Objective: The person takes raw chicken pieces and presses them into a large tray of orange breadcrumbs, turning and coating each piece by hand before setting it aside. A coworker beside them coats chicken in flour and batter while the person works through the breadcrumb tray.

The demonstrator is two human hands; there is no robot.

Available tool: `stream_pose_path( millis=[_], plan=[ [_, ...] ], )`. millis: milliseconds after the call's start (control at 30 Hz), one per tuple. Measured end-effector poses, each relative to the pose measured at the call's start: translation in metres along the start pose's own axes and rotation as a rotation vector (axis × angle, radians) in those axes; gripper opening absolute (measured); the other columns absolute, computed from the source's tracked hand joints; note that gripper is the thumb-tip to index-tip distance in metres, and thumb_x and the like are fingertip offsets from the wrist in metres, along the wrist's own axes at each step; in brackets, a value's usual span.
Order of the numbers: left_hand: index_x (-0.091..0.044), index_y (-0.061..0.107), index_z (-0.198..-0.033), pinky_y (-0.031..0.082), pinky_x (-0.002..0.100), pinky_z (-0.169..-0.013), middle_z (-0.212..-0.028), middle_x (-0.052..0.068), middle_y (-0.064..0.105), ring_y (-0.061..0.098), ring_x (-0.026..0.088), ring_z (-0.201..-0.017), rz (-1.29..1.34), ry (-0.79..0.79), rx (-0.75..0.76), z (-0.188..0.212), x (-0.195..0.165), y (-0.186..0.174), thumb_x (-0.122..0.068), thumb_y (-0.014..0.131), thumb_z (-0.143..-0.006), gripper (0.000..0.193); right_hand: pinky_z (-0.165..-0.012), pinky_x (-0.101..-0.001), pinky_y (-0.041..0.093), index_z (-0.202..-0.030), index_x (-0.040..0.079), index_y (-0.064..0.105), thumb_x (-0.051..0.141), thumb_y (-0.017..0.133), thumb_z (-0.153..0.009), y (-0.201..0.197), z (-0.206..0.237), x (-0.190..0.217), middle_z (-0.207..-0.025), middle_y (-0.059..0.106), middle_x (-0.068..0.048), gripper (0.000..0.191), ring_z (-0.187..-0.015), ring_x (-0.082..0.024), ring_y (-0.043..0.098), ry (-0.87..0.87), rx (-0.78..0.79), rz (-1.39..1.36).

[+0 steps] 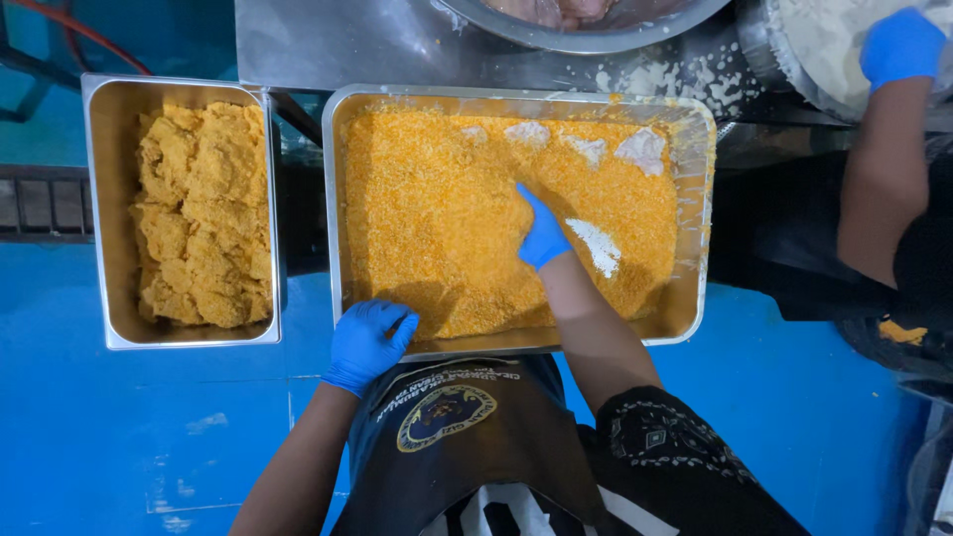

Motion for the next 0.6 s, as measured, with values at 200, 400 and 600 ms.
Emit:
stream_pose_path(
  millis=[200, 400, 600],
  plan=[
    [-0.013, 0.071, -0.086, 0.051, 0.045, -0.068, -0.077, 0.009, 0.066, 0.064, 0.032, -0.074, 0.041, 0.080, -0.052, 0.004, -0.003, -0.003, -0.027, 0.075, -0.088, 0.015, -0.105, -0.0453, 0.050, -0.145, 0.006, 0.049, 0.006, 0.066, -0.088, -0.037, 0.024, 0.002, -0.140, 0.060, -0.012, 0.060, -0.125, -0.028, 0.059, -0.290, 0.089, 0.535],
    [-0.014, 0.072, -0.084, 0.052, 0.045, -0.068, -0.074, 0.009, 0.067, 0.065, 0.032, -0.072, 0.046, 0.034, 0.004, 0.004, 0.003, 0.000, -0.027, 0.076, -0.087, 0.013, -0.112, -0.0388, 0.045, -0.153, 0.010, 0.045, -0.018, 0.067, -0.083, -0.034, 0.054, 0.010, -0.154, 0.047, -0.005, 0.078, -0.136, -0.018, 0.050, -0.427, 0.027, 1.155],
    [-0.013, 0.072, -0.084, 0.052, 0.045, -0.069, -0.080, 0.009, 0.070, 0.066, 0.032, -0.074, 0.063, 0.101, -0.056, 0.004, 0.003, -0.003, -0.026, 0.076, -0.087, 0.013, -0.110, -0.0381, 0.044, -0.155, 0.012, 0.049, -0.009, 0.068, -0.086, 0.001, 0.026, 0.020, -0.153, 0.052, -0.010, 0.075, -0.134, -0.023, 0.053, -0.316, -0.193, 1.089]
  ],
)
Point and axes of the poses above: each hand's wrist, its own z-axis away from the middle knuckle, its own y-axis out of the palm, x = y × z, the point moved 5 cm from there along -z, towards the middle knuckle
